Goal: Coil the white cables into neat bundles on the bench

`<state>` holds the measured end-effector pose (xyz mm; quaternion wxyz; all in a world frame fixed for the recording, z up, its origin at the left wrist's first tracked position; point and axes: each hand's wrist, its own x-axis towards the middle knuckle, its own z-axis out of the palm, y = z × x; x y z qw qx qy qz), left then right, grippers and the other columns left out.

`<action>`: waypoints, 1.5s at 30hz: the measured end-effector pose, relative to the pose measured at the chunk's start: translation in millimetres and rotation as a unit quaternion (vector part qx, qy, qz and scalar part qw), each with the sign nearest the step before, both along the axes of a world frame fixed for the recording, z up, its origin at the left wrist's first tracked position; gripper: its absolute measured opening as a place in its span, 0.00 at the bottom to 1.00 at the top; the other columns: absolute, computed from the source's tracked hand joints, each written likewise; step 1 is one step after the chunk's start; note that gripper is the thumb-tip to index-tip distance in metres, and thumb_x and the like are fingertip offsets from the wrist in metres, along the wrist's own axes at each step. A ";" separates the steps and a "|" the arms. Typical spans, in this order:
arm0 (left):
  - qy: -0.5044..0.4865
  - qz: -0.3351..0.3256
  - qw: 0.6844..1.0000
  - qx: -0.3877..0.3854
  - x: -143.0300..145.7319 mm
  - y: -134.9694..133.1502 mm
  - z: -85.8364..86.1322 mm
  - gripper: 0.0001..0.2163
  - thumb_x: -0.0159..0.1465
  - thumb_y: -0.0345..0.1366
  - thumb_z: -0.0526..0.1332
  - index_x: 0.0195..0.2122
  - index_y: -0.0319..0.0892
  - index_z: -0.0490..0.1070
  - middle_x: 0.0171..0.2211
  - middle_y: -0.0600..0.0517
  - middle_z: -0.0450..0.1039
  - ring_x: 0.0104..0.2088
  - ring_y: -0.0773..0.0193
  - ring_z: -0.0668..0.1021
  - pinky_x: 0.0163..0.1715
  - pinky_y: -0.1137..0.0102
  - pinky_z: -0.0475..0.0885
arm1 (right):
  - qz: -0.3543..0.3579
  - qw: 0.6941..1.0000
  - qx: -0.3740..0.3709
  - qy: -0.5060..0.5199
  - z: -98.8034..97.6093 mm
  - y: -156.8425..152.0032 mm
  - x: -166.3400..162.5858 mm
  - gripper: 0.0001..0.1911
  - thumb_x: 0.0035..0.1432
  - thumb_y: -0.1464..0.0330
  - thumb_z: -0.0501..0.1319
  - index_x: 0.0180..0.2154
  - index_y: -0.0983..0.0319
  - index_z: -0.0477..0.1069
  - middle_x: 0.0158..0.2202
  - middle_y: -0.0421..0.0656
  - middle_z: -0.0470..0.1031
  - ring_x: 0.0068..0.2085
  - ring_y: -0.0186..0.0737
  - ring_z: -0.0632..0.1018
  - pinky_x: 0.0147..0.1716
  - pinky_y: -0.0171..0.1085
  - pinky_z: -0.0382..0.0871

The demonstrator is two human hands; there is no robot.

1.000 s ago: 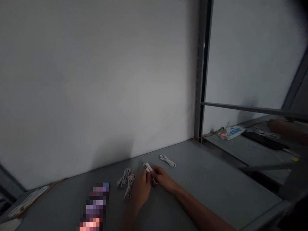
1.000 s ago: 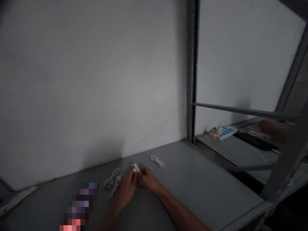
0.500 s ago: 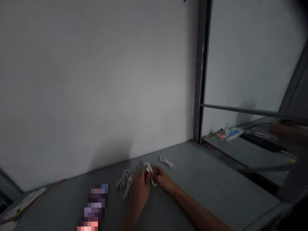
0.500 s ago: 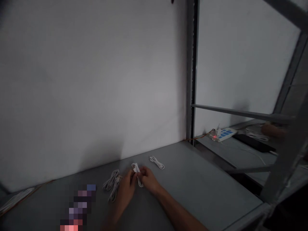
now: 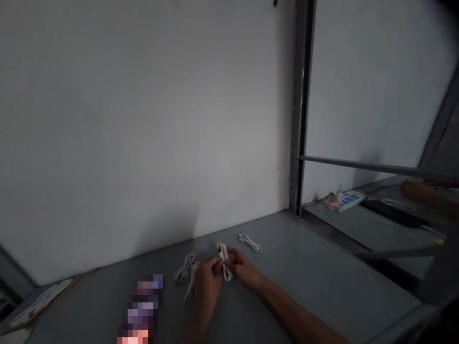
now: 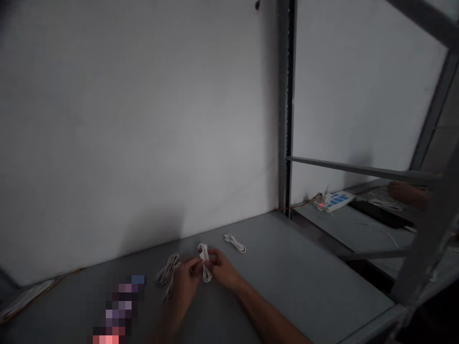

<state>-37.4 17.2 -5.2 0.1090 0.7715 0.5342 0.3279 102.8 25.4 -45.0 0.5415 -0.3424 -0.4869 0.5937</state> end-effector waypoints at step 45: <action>-0.009 0.018 0.996 -0.082 7.2 -4.5 5.5 0.08 0.69 0.32 0.50 0.37 0.45 0.69 0.35 0.50 0.80 0.37 0.59 0.81 0.36 0.69 0.69 | -0.156 0.933 0.183 -0.266 32.2 -14.8 8.5 0.10 0.49 0.74 0.62 0.33 0.60 0.82 0.40 0.46 0.79 0.32 0.38 0.77 0.32 0.33 0.69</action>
